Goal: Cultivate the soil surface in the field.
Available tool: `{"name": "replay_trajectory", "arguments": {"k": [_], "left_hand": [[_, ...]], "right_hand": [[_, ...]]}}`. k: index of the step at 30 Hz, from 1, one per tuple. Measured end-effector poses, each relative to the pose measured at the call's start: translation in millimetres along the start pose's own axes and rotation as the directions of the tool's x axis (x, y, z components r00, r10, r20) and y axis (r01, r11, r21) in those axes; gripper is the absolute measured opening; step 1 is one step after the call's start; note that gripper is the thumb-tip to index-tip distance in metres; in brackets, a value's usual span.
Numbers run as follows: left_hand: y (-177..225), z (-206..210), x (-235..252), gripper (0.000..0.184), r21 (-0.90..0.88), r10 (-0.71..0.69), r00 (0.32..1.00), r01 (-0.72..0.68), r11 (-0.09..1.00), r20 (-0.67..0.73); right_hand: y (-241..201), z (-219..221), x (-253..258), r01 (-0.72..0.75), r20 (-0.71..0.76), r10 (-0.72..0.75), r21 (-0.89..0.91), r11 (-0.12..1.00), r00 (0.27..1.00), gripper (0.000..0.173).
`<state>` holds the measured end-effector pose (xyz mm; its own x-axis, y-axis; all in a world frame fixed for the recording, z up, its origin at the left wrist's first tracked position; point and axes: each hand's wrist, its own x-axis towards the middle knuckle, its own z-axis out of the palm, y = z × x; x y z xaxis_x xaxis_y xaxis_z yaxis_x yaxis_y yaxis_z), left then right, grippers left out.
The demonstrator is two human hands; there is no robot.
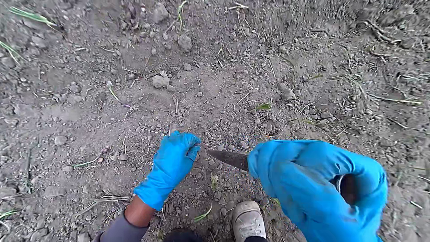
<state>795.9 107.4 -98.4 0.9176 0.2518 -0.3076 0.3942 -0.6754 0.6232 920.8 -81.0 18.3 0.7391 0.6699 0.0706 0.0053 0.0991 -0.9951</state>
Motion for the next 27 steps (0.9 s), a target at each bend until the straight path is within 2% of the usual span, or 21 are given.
{"name": "replay_trajectory", "arguments": {"k": [2, 5, 6, 8, 10, 12, 14, 16, 18, 19, 21, 22, 24, 26, 27], "left_hand": [[-1, 4, 5, 0.013, 0.040, 0.022, 0.999, -0.021, 0.999, -0.028], [-3, 16, 11, 0.011, 0.107, 0.033, 0.999, -0.032, 0.994, -0.014], [-4, 21, 15, 0.010, 0.140, 0.049, 0.999, -0.049, 0.989, 0.002], [-3, 36, 26, 0.007, 0.211, 0.056, 0.993, -0.077, 0.974, 0.102], [8, 54, 32, 0.008, 0.271, -0.017, 0.962, -0.060, 0.961, 0.274], [30, 55, 41, 0.015, 0.316, -0.137, 0.890, -0.008, 0.949, 0.434], [44, 34, 38, 0.015, 0.330, -0.127, 0.865, -0.046, 0.943, 0.484], [36, -2, 38, 0.022, 0.321, -0.090, 0.892, -0.064, 0.945, 0.444], [-10, -42, 52, 0.028, 0.326, -0.205, 0.908, 0.081, 0.942, 0.366], [-46, -58, 63, 0.027, 0.366, -0.291, 0.918, 0.183, 0.912, 0.268], [-126, -80, 79, 0.028, 0.502, -0.398, 0.916, 0.327, 0.801, 0.039], [-163, -85, 86, 0.033, 0.570, -0.398, 0.917, 0.340, 0.748, -0.024], [-216, -88, 95, 0.038, 0.650, -0.375, 0.926, 0.309, 0.694, -0.039], [-233, -89, 96, 0.024, 0.668, -0.373, 0.927, 0.301, 0.680, -0.038], [-231, -92, 98, 0.019, 0.667, -0.377, 0.926, 0.300, 0.682, -0.030]], "right_hand": [[37, 6, -4, -0.029, -0.059, 0.028, -0.021, 0.999, 0.998, 0.024], [115, 21, -20, -0.166, -0.146, 0.167, 0.019, 0.986, 0.975, 0.024], [117, 22, -19, -0.187, -0.159, 0.190, 0.034, 0.982, 0.969, 0.024], [82, 15, -10, -0.188, -0.167, 0.185, 0.000, 0.982, 0.969, 0.023], [28, -2, -2, -0.179, -0.155, 0.168, -0.059, 0.982, 0.974, 0.022], [5, -15, 6, -0.145, -0.190, 0.115, -0.151, 0.978, 0.975, 0.026], [36, -21, 4, -0.076, -0.153, 0.049, -0.177, 0.981, 0.987, 0.027], [94, -19, -7, -0.085, -0.129, 0.060, -0.191, 0.978, 0.990, 0.024], [131, -15, -16, -0.103, -0.104, 0.085, -0.177, 0.979, 0.991, 0.023], [132, -14, -15, -0.100, -0.085, 0.086, -0.190, 0.977, 0.993, 0.023], [106, -14, -10, -0.097, -0.064, 0.085, -0.227, 0.969, 0.994, 0.022], [83, -15, -4, -0.096, -0.056, 0.085, -0.235, 0.967, 0.995, 0.023], [38, -15, 8, -0.080, -0.014, 0.079, -0.197, 0.977, 0.997, 0.028], [23, -10, 19, -0.046, 0.028, 0.052, -0.173, 0.984, 0.998, 0.030], [32, -7, 24, -0.022, -0.004, 0.021, -0.174, 0.985, 1.000, 0.031]]}}
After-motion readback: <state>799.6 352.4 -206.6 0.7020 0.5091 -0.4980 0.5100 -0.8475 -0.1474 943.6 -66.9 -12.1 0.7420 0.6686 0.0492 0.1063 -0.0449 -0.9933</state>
